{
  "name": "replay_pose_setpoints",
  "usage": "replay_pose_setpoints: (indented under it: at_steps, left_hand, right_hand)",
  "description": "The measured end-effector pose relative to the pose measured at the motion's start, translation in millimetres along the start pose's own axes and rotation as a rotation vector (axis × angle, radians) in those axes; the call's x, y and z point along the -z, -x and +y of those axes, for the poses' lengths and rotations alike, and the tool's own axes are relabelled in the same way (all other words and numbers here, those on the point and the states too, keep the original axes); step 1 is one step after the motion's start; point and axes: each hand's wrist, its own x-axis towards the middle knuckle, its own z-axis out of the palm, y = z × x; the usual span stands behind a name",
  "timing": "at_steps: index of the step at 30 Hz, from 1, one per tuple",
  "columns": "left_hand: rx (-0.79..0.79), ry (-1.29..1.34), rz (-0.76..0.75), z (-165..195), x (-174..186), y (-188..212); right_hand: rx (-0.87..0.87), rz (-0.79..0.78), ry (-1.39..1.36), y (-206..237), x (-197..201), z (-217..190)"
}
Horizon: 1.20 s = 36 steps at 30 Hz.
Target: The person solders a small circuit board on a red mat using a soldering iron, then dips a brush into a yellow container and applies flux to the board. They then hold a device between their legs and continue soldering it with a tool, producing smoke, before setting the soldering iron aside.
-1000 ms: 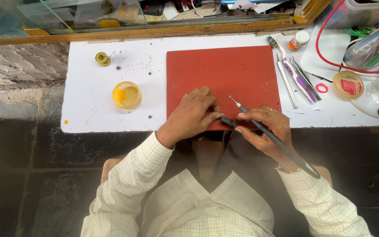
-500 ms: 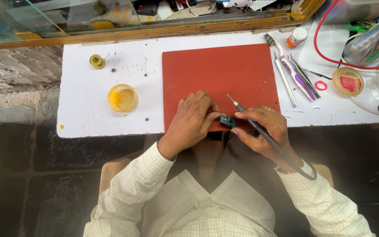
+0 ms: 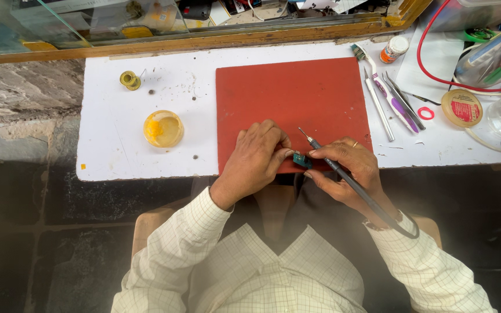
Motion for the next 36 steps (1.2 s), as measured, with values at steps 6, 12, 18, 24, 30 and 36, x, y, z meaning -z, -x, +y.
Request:
replay_pose_setpoints:
  at_steps: [6,12,18,24,30,36]
  left_hand:
    - [-0.002,-0.004,0.027,-6,-8,2]
    - [0.033,-0.026,0.173,-7,-9,2]
    - [0.097,-0.079,0.276,2,35,-6]
    - [0.096,-0.024,0.269,-1,39,-10]
    - [0.028,-0.015,0.290,3,39,-16]
    - [0.028,0.008,0.252,11,34,-22]
  right_hand:
    - [-0.050,0.012,-0.027,7,-4,8]
    - [-0.137,0.052,-0.334,9,0,13]
    - [-0.295,0.125,-0.757,-18,14,-1]
    - [-0.294,0.268,-0.912,-3,44,-13]
    - [-0.356,0.483,-0.712,79,128,-39]
    - [-0.355,0.780,-0.433,185,207,-56]
